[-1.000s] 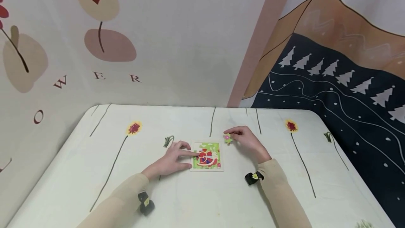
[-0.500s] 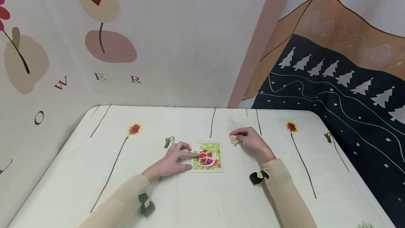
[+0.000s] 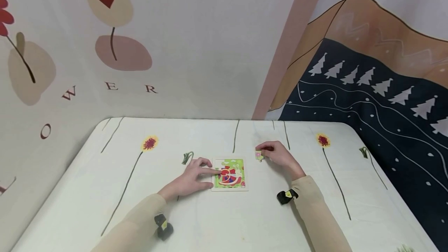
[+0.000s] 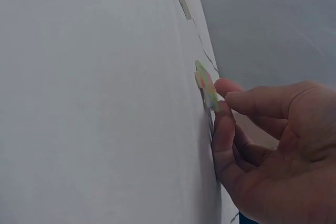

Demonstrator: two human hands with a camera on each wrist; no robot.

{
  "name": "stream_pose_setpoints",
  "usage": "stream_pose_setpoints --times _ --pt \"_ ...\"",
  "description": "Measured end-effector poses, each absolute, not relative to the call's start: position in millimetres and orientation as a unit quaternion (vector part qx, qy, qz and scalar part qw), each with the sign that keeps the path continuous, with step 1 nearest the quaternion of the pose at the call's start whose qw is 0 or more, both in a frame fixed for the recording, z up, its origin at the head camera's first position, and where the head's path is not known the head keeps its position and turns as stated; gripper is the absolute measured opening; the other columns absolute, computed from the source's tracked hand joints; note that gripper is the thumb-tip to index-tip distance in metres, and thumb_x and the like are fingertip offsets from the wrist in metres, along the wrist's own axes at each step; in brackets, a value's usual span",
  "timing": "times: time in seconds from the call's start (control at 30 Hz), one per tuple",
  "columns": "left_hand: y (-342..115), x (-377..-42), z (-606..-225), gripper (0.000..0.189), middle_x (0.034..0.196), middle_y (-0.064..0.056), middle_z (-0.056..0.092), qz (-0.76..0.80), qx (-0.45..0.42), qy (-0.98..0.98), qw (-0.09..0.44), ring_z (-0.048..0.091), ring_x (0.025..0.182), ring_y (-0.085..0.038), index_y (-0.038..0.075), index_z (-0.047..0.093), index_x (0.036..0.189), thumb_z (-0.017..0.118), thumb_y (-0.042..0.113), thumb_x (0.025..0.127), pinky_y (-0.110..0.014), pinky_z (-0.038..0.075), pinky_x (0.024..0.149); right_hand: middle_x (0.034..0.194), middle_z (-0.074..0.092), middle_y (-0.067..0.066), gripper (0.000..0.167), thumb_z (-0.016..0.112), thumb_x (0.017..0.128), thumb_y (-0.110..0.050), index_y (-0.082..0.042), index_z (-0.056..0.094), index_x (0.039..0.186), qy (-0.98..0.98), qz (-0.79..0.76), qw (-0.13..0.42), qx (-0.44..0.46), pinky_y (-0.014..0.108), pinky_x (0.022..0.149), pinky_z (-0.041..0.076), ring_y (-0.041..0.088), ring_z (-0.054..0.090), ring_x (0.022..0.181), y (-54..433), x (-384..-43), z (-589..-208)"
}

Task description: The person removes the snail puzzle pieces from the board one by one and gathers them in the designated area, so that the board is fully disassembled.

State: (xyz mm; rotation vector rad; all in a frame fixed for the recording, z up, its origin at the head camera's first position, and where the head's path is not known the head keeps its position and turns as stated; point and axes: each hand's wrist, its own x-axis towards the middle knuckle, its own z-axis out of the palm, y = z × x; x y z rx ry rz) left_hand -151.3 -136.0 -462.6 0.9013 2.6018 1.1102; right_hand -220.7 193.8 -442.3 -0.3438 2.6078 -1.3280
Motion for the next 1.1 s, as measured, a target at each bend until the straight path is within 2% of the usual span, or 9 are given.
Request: stream_pose_setpoints --times 0.2,0.47,0.67,0.93,1.1 --pt "-131 -148 -459 0.034 0.117 -0.004 0.047 0.393 0.274 0.874 0.079 0.037 0.110 -0.027 0.017 0.071 0.119 0.074 0.019 0.084 -0.050 0.030 0.092 0.104 0.065 0.013 0.023 0.056 0.093 -0.001 0.002 0.068 0.112 0.885 -0.442 0.097 -0.108 0.031 0.067 0.045 0.021 0.053 0.084 194 -218 -439" --pt "-119 -147 -461 0.027 0.111 0.000 0.049 0.413 0.213 0.885 0.039 0.039 0.106 -0.026 0.018 0.075 0.107 0.076 0.013 0.080 -0.048 0.032 0.089 0.106 0.064 0.015 0.024 0.057 0.093 -0.001 0.004 0.065 0.115 0.874 -0.465 0.090 -0.113 0.029 0.068 0.047 0.024 0.057 0.091 192 -214 -438" --pt "-111 -147 -463 0.027 0.116 -0.003 0.050 0.418 0.186 0.888 0.035 0.038 0.111 -0.029 0.020 0.076 0.105 0.078 0.018 0.079 -0.055 0.025 0.096 0.109 0.063 0.016 0.024 0.056 0.095 -0.003 0.003 0.064 0.117 0.867 -0.479 0.073 -0.114 0.031 0.069 0.047 0.026 0.058 0.093 186 -211 -439" --pt "-104 -146 -463 0.029 0.116 -0.003 0.050 0.432 0.157 0.887 0.038 0.037 0.114 -0.032 0.021 0.076 0.105 0.079 0.020 0.077 -0.058 0.019 0.099 0.092 0.065 0.017 0.022 0.054 0.095 -0.001 0.005 0.063 0.115 0.850 -0.505 0.071 -0.130 0.032 0.062 0.046 0.027 0.060 0.079 176 -208 -438" --pt "-100 -146 -464 0.027 0.112 -0.001 0.050 0.432 0.147 0.889 0.038 0.036 0.112 -0.032 0.021 0.076 0.104 0.080 0.022 0.077 -0.056 0.017 0.098 0.101 0.065 0.018 0.020 0.056 0.095 -0.001 0.005 0.065 0.113 0.847 -0.509 0.067 -0.135 0.028 0.059 0.045 0.023 0.057 0.077 166 -207 -439"
